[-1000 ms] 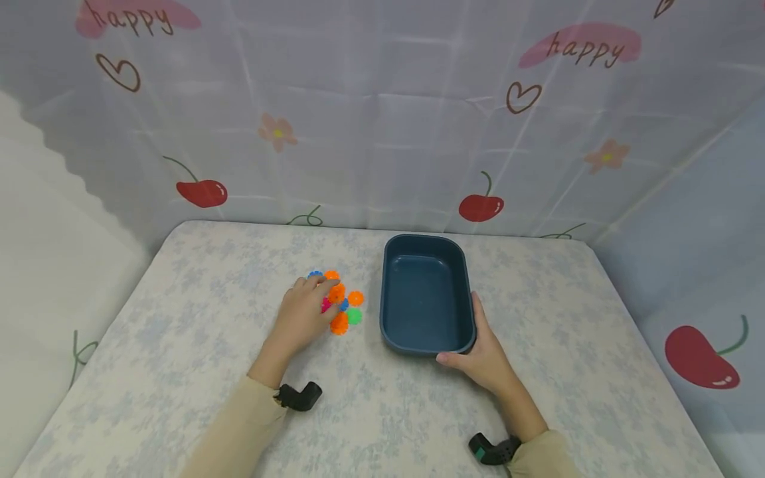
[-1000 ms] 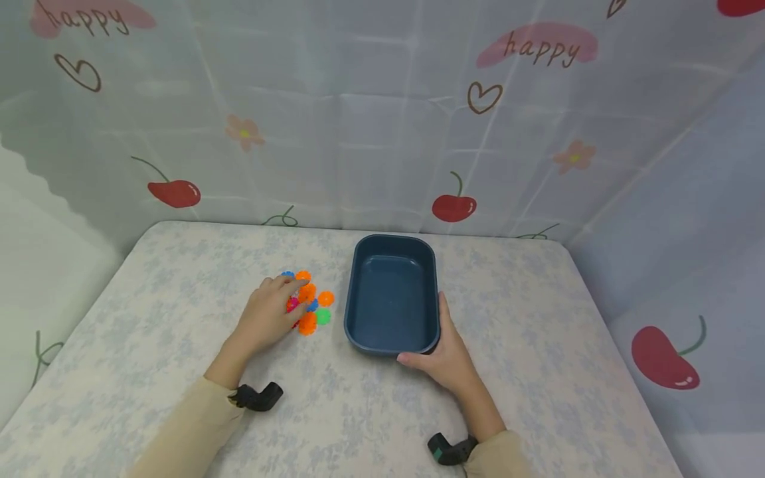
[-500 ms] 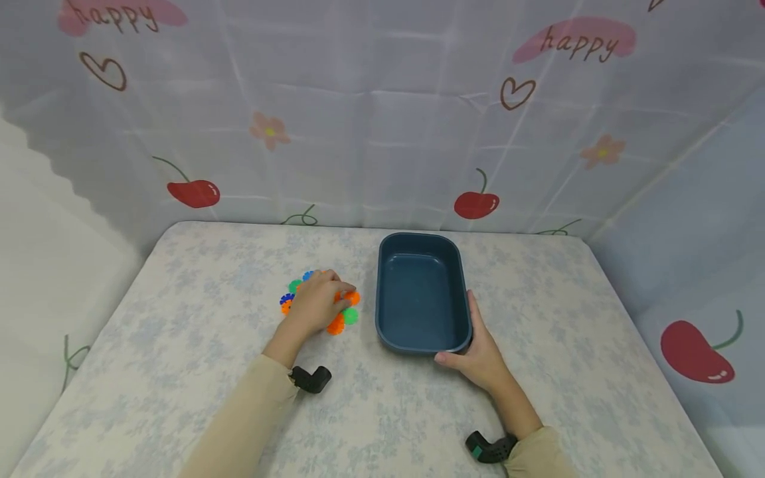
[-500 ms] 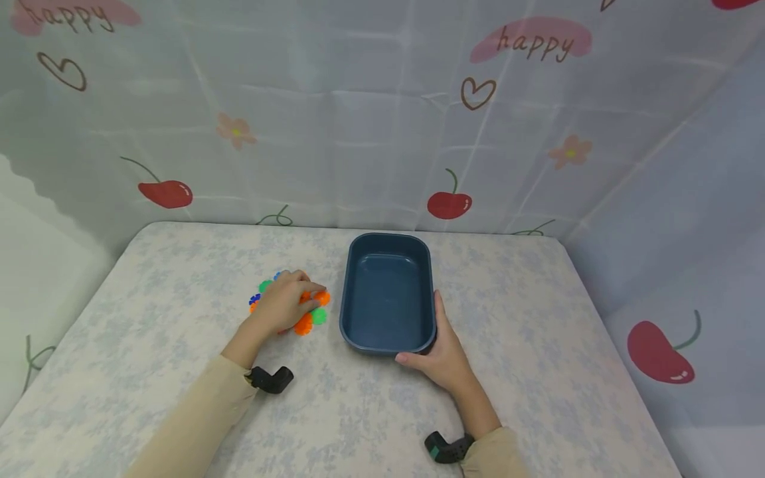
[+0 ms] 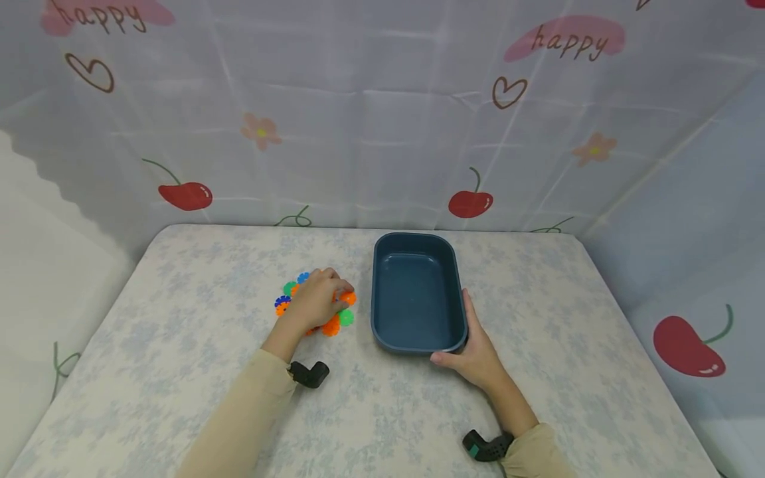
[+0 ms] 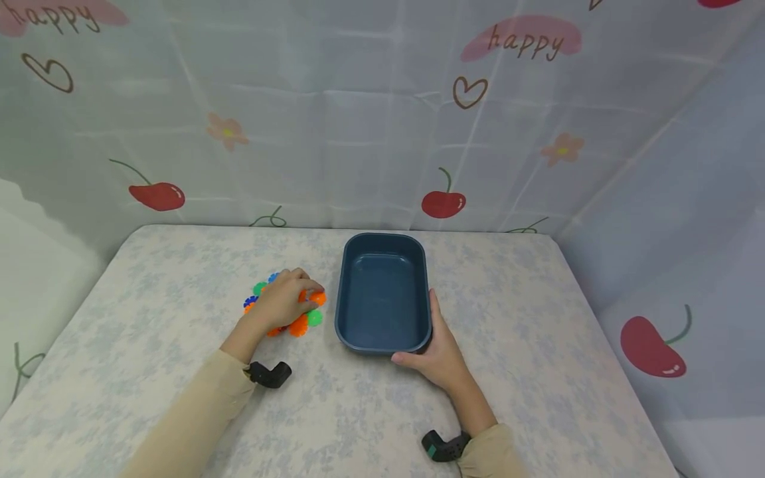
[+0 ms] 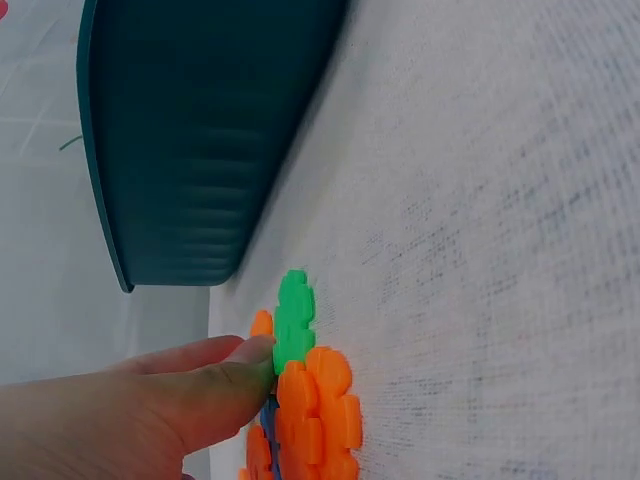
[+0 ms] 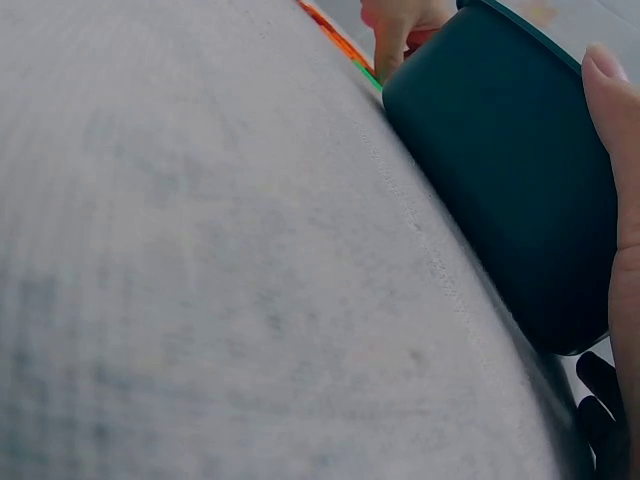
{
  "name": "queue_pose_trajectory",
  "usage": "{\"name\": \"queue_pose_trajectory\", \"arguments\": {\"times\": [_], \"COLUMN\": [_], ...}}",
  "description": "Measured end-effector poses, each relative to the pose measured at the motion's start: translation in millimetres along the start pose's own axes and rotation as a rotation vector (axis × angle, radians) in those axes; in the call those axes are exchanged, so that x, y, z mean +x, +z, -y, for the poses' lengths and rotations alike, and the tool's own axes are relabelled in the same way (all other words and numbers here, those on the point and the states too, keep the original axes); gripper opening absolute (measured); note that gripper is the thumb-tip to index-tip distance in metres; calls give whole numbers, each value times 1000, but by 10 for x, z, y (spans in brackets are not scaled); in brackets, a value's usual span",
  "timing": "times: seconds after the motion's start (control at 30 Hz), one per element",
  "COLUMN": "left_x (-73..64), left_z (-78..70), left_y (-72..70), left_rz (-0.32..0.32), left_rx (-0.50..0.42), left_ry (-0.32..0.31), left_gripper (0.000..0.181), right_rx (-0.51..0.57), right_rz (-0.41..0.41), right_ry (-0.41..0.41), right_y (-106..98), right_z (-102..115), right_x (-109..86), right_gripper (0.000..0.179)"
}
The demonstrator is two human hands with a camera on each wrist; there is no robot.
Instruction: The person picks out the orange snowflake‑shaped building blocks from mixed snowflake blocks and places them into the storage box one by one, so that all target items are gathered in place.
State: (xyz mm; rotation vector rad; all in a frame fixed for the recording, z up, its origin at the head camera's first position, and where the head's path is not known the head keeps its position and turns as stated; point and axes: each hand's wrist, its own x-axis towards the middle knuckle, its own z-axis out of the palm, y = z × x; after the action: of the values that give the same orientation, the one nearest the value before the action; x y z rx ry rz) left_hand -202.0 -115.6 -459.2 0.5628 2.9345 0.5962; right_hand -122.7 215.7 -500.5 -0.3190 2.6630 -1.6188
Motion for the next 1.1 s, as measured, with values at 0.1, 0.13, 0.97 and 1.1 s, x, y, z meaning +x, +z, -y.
{"name": "queue_pose_trajectory", "arguments": {"times": [0.1,0.13,0.97,1.1], "left_x": [5,8,-103,-30], "left_z": [-2,-5,-42,-206], "left_y": [11,15,-218,-325], "left_rz": [-5,-5,-113,-148], "left_rx": [-16,-27,-453,-453], "left_ry": [-7,-14,-150,-106], "left_gripper": [25,25,34,34], "right_rx": [-3,-5,-6,-11], "right_rz": [-4,-6,-3,-1], "right_ry": [3,4,8,14], "right_y": [0,0,-5,-5], "right_z": [-1,-3,1,7], "right_x": [-8,-11,-12,-14], "right_gripper": [137,137,138,138]}}
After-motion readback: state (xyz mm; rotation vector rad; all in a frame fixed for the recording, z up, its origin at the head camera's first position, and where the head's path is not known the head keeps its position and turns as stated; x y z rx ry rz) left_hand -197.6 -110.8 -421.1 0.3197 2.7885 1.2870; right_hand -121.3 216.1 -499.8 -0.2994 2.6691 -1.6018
